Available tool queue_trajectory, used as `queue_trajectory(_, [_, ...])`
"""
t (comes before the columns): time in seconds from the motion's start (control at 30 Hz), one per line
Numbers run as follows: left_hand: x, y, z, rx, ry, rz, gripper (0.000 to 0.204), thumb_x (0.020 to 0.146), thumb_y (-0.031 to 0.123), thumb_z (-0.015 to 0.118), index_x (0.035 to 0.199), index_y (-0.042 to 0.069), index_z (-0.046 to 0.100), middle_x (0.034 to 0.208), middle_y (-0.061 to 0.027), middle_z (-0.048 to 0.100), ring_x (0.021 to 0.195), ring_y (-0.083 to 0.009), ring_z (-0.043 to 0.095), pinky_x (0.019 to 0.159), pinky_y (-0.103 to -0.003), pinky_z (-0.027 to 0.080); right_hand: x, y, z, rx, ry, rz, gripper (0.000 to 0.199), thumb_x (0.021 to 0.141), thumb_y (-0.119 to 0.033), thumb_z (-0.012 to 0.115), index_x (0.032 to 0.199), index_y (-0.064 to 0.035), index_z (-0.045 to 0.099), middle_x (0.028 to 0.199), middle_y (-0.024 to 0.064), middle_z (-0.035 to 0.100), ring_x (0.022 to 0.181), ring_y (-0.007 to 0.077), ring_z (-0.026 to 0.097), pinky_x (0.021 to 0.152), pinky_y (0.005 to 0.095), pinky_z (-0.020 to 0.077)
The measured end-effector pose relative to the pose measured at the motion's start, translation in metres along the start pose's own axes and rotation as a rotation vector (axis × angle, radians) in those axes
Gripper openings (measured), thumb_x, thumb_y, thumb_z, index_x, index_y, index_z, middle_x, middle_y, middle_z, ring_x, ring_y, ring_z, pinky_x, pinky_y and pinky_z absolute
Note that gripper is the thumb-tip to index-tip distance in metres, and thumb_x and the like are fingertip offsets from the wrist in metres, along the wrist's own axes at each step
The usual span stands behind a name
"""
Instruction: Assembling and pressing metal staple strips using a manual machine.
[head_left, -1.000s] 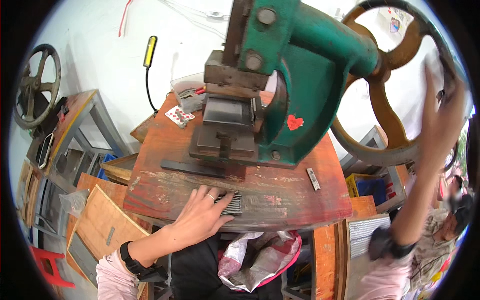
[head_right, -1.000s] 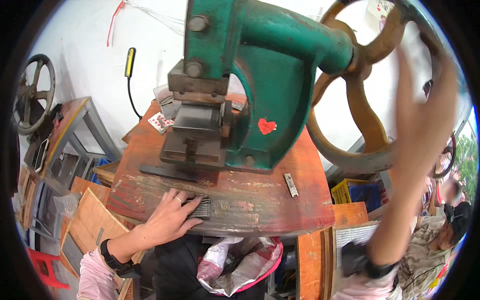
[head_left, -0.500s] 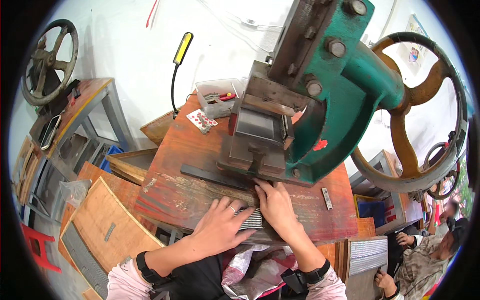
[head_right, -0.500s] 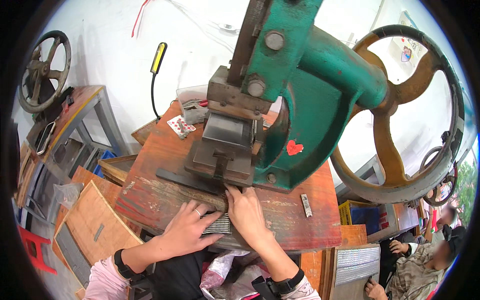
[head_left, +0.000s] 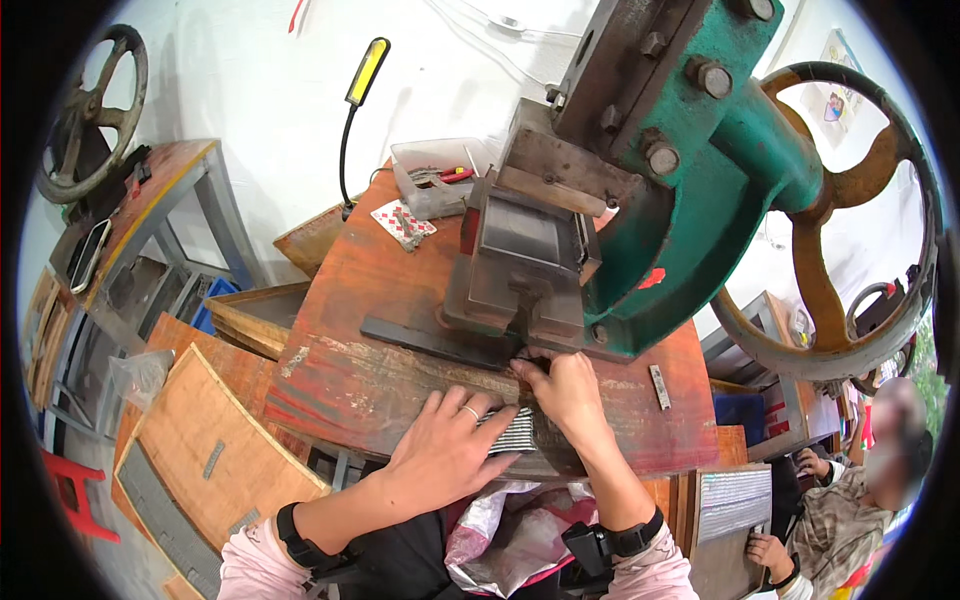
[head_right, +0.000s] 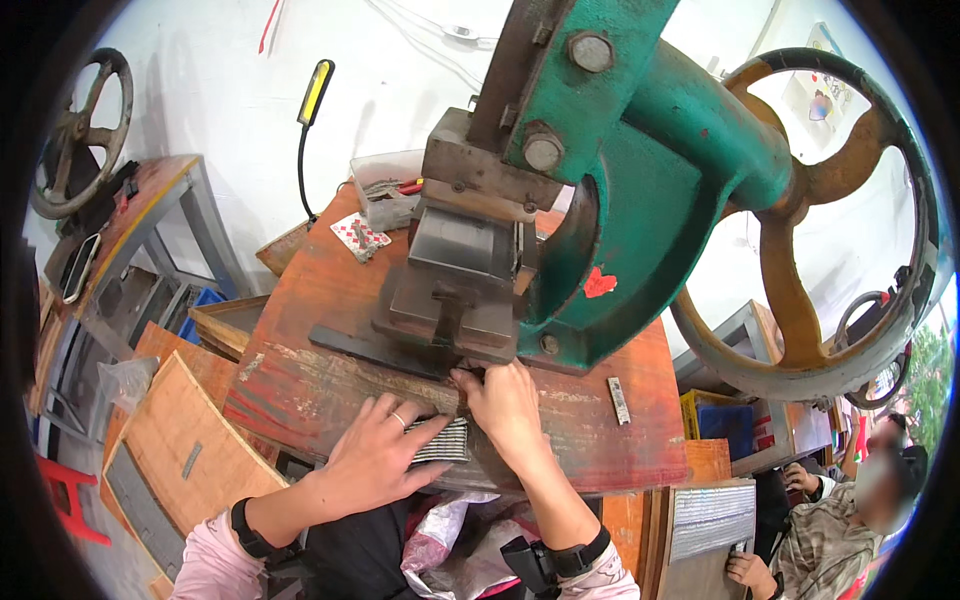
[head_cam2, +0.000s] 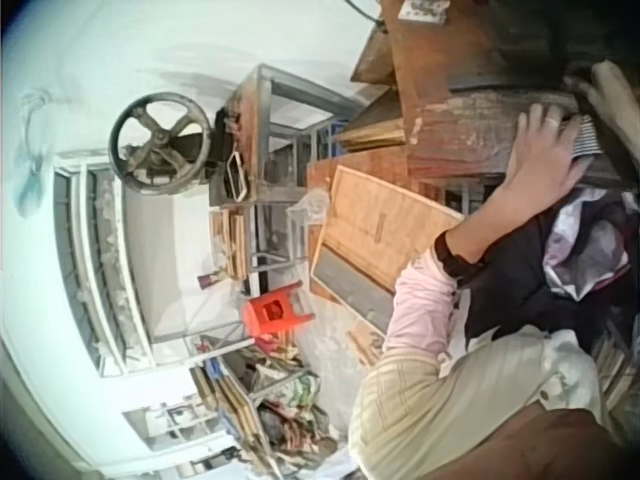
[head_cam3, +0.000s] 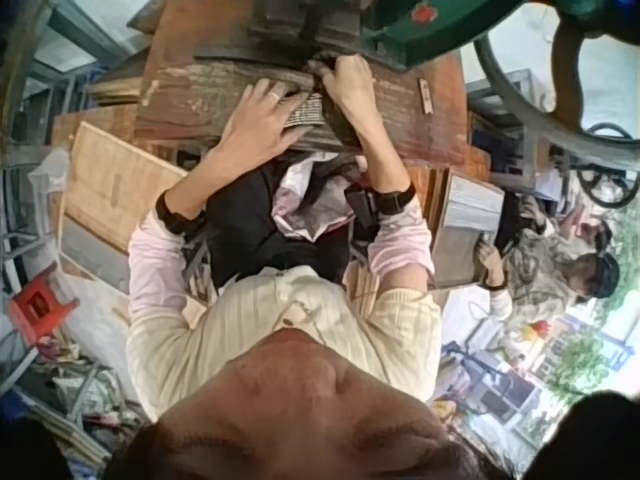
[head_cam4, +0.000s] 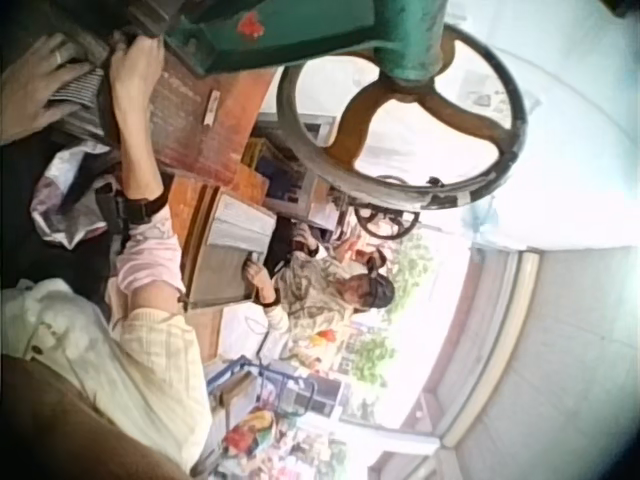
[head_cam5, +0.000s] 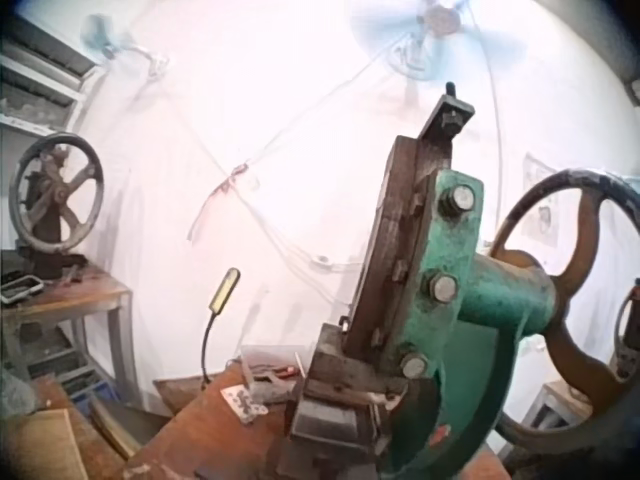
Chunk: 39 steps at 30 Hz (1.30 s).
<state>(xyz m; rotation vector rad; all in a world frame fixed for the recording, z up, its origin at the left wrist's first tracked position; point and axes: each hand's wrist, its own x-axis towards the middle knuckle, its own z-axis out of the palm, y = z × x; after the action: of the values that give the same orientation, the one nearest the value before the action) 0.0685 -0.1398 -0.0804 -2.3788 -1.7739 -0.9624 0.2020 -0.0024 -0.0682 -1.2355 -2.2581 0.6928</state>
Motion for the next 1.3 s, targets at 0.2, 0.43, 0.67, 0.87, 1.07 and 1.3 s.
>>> queue_trajectory(0.2, [0.003, 0.003, -0.001, -0.040, -0.013, -0.058, 0.054, 0.075, 0.036, 0.073, 0.117, 0.005, 0.060, 0.105, -0.0124, 0.054, 0.097, -0.0314, 0.048, 0.081, -0.042, 0.040, -0.023, 0.003, -0.006, -0.126, 0.125, -0.291, 0.016, 0.086, -0.011, 0.063, 0.093, 0.0031, 0.063, 0.091, 0.0226, 0.062, 0.087, 0.0408, 0.059, 0.077, 0.0464, 0.0470])
queue_trajectory(0.43, [0.008, 0.015, 0.006, 0.007, 0.041, -0.133, 0.054, 0.071, 0.037, 0.075, 0.112, 0.004, 0.061, 0.101, -0.0119, 0.055, 0.094, -0.0306, 0.048, 0.077, -0.042, 0.039, -0.082, -0.001, -0.043, 0.154, 0.162, -0.088, 0.009, 0.086, -0.007, 0.062, 0.091, 0.0009, 0.062, 0.082, 0.0174, 0.061, 0.077, 0.0351, 0.061, 0.070, 0.0381, 0.0479])
queue_trajectory(0.67, [0.004, 0.016, 0.009, 0.008, 0.094, -0.107, 0.046, 0.074, 0.035, 0.072, 0.108, 0.005, 0.063, 0.098, -0.0103, 0.057, 0.092, -0.0285, 0.049, 0.076, -0.041, 0.038, -0.101, -0.007, -0.044, 0.058, 0.076, -0.280, 0.017, 0.084, 0.006, 0.059, 0.098, -0.0007, 0.065, 0.089, 0.0136, 0.057, 0.083, 0.0291, 0.059, 0.073, 0.0338, 0.0477])
queue_trajectory(0.87, [0.004, 0.016, 0.010, 0.007, 0.104, -0.123, 0.051, 0.069, 0.034, 0.076, 0.110, 0.005, 0.063, 0.095, -0.0090, 0.055, 0.090, -0.0295, 0.049, 0.075, -0.042, 0.038, -0.097, -0.016, -0.035, 0.174, 0.082, -0.308, 0.021, 0.078, 0.006, 0.066, 0.097, 0.0003, 0.065, 0.087, 0.0137, 0.064, 0.077, 0.0265, 0.063, 0.069, 0.0322, 0.0496])
queue_trajectory(1.07, [0.004, 0.017, 0.010, 0.010, 0.091, -0.130, 0.051, 0.069, 0.034, 0.076, 0.110, 0.005, 0.064, 0.095, -0.0089, 0.055, 0.090, -0.0292, 0.049, 0.074, -0.042, 0.038, -0.095, -0.018, -0.039, 0.091, 0.021, -0.345, 0.021, 0.081, 0.004, 0.064, 0.102, -0.0003, 0.061, 0.087, 0.0168, 0.060, 0.077, 0.0341, 0.063, 0.067, 0.0383, 0.0508])
queue_trajectory(1.3, [0.004, 0.016, 0.011, -0.007, 0.111, -0.131, 0.051, 0.069, 0.033, 0.076, 0.109, 0.005, 0.064, 0.094, -0.0089, 0.055, 0.089, -0.0289, 0.049, 0.074, -0.042, 0.038, -0.093, -0.021, -0.040, 0.049, -0.027, -0.324, 0.021, 0.082, 0.003, 0.061, 0.102, -0.0011, 0.060, 0.087, 0.0180, 0.059, 0.080, 0.0372, 0.062, 0.067, 0.0408, 0.0503])
